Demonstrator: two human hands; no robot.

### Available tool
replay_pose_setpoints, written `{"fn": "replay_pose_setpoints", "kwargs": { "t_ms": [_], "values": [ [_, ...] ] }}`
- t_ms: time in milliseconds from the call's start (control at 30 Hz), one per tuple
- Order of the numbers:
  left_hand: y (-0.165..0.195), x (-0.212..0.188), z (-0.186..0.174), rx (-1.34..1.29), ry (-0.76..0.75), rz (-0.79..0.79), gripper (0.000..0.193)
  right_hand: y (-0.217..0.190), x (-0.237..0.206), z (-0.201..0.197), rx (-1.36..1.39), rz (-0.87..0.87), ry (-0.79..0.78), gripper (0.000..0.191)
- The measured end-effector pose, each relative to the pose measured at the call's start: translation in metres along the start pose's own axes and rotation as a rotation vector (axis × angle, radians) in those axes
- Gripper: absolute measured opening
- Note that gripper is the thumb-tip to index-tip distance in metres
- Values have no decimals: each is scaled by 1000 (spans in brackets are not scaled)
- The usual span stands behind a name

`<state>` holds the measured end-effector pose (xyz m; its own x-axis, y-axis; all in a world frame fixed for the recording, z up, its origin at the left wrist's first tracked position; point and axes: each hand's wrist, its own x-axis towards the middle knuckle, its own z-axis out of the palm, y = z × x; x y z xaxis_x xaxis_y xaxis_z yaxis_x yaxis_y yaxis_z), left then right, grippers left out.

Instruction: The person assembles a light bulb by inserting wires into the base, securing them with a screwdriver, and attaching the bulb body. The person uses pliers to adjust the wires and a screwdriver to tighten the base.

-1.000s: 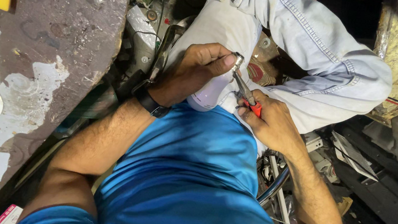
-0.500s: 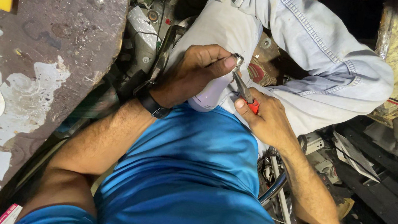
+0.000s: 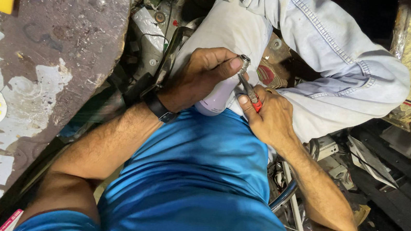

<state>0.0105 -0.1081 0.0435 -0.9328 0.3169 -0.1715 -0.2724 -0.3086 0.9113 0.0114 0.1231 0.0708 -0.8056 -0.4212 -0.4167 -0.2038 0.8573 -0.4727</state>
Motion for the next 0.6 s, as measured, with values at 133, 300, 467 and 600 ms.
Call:
{"fn": "replay_pose_setpoints", "kwargs": {
  "t_ms": [133, 300, 467, 600],
  "values": [
    [1, -2, 0, -5, -15, -22, 42, -4, -3, -7, -25, 32, -62, 45],
    [3, -1, 2, -62, -27, -44, 42, -4, -14, -16, 29, -23, -75, 41],
    [6, -4, 0, -55, -30, -83, 44, 6, -22, -25, 4, -66, -23, 41],
    [4, -3, 2, -41, -36, -78, 46, 10, -20, -25, 334, 65, 145, 33]
  ]
}}
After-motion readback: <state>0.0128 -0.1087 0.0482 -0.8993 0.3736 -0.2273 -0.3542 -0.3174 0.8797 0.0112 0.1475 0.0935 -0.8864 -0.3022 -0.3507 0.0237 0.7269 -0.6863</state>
